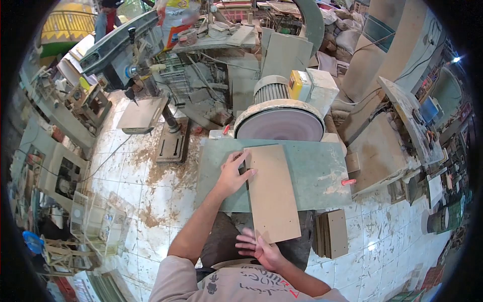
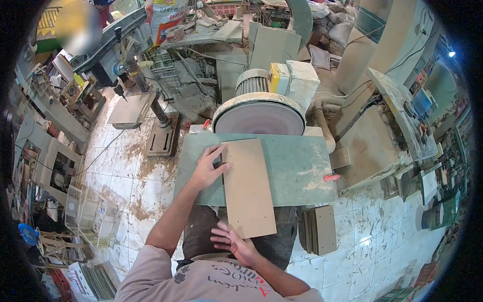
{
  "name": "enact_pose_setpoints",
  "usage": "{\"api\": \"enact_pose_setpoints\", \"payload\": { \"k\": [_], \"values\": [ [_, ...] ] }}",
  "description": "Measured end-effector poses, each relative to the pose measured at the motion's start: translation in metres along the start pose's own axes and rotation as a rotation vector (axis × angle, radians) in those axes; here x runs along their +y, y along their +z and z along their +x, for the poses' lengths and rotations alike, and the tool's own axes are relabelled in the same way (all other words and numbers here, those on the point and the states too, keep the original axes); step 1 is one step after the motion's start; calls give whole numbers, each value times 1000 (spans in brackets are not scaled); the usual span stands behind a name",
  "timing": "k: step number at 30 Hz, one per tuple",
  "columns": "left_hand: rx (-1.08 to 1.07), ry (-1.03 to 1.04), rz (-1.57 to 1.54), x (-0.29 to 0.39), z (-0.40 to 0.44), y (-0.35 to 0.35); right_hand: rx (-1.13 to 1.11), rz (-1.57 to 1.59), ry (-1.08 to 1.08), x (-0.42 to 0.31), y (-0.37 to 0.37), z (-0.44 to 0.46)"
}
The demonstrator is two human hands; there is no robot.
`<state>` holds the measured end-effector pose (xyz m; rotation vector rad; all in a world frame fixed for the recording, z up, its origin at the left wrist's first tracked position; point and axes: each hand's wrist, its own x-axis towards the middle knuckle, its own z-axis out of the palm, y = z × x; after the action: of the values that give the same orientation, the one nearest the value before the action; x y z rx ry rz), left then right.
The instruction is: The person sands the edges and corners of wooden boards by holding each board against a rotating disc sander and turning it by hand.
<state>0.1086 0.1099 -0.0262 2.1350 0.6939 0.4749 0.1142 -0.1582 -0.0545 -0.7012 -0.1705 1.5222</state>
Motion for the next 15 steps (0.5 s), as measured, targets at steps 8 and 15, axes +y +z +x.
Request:
{"api": "enact_pose_setpoints", "payload": {
  "k": [8,15],
  "values": [
    [29,31,-62,-9,1,4,-100,-1148,-220,-117,26,-73],
    [47,64,56,-12,-1,5,333,-2074,-348,-92,-21,-34]
  ]
}}
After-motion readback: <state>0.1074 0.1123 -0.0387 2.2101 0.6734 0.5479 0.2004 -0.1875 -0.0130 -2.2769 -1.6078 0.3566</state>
